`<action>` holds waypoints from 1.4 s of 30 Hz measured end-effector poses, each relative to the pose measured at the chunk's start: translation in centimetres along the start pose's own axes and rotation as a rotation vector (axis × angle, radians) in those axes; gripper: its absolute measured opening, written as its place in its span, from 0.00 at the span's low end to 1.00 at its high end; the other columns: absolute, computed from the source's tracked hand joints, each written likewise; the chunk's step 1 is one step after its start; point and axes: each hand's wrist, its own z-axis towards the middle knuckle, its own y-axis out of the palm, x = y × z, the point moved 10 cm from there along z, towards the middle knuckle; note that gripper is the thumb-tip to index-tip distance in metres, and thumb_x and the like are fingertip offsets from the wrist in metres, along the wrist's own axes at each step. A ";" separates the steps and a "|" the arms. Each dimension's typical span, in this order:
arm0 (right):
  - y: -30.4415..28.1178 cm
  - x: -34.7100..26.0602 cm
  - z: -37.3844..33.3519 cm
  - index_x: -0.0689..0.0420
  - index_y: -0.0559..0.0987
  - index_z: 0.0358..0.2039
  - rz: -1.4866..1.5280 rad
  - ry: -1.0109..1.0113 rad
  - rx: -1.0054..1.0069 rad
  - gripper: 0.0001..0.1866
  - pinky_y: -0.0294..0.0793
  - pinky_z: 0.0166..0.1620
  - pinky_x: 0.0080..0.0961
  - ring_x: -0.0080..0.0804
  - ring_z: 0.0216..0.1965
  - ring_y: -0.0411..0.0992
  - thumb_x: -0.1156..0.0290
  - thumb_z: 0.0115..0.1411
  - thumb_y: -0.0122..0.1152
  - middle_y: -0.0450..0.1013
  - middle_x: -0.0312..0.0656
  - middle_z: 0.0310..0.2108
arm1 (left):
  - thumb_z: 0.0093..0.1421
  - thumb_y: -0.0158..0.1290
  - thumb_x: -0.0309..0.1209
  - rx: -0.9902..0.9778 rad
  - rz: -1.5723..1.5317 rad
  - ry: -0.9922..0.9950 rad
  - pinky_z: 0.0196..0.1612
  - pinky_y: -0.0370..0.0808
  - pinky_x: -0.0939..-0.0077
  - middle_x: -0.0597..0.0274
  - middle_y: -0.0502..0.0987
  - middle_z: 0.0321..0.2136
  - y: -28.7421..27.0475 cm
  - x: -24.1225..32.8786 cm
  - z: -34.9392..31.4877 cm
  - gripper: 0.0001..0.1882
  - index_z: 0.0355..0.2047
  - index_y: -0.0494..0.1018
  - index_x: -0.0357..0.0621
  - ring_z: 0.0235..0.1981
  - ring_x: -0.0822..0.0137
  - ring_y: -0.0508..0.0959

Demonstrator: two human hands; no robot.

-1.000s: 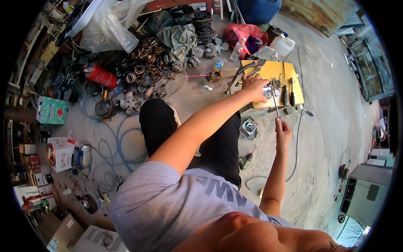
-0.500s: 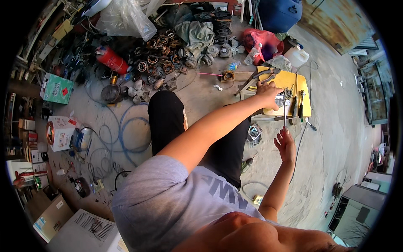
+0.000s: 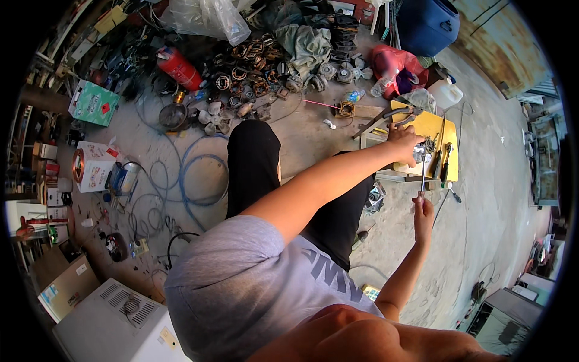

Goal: The person holds a metal motor component and uses a screwdriver to loosen and remove several screws from its casing while sitting on the floor.

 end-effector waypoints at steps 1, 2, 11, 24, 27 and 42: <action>-0.6 -2.2 -0.2 0.55 0.76 0.42 -0.122 -0.151 0.109 0.14 0.64 0.32 0.16 0.17 0.26 0.63 0.58 0.64 0.58 0.68 0.29 0.25 | 0.29 0.68 0.47 -0.005 0.001 -0.010 0.55 0.55 0.58 0.62 0.71 0.45 -0.1 -0.3 -0.1 0.44 0.54 0.73 0.62 0.50 0.57 0.69; -0.4 -2.4 -0.2 0.55 0.76 0.42 -0.047 -0.040 0.107 0.14 0.64 0.32 0.16 0.17 0.26 0.64 0.59 0.63 0.59 0.68 0.30 0.25 | 0.29 0.68 0.47 0.007 0.003 -0.012 0.55 0.55 0.58 0.62 0.71 0.45 -0.2 -0.5 -0.1 0.44 0.54 0.73 0.62 0.50 0.57 0.69; -0.1 -0.1 -0.3 0.62 0.73 0.34 -0.194 0.289 -0.070 0.19 0.70 0.41 0.33 0.38 0.30 0.68 0.56 0.65 0.55 0.70 0.43 0.28 | 0.30 0.68 0.47 0.010 -0.016 -0.007 0.56 0.55 0.57 0.61 0.71 0.47 -0.2 -0.4 -0.3 0.45 0.55 0.72 0.61 0.51 0.56 0.68; -0.5 -4.1 -0.2 0.62 0.74 0.40 -0.289 0.238 0.033 0.21 0.69 0.41 0.31 0.34 0.36 0.71 0.53 0.65 0.53 0.74 0.47 0.34 | 0.30 0.70 0.47 0.007 -0.023 -0.016 0.55 0.55 0.56 0.60 0.70 0.48 -0.2 -0.6 -0.2 0.45 0.55 0.72 0.63 0.52 0.56 0.67; -0.5 -2.7 0.5 0.64 0.77 0.38 -0.243 0.095 0.046 0.25 0.69 0.43 0.36 0.43 0.37 0.71 0.50 0.68 0.46 0.73 0.51 0.37 | 0.30 0.69 0.46 0.003 -0.024 -0.020 0.55 0.55 0.56 0.61 0.70 0.47 -0.1 -0.5 -0.2 0.45 0.55 0.72 0.63 0.52 0.55 0.67; -0.5 -1.0 0.3 0.63 0.76 0.42 -0.191 0.106 0.045 0.14 0.69 0.35 0.26 0.30 0.28 0.67 0.64 0.66 0.54 0.70 0.43 0.28 | 0.31 0.69 0.47 -0.017 0.013 -0.029 0.54 0.55 0.53 0.60 0.69 0.49 0.1 -0.2 -0.1 0.45 0.56 0.71 0.64 0.52 0.54 0.67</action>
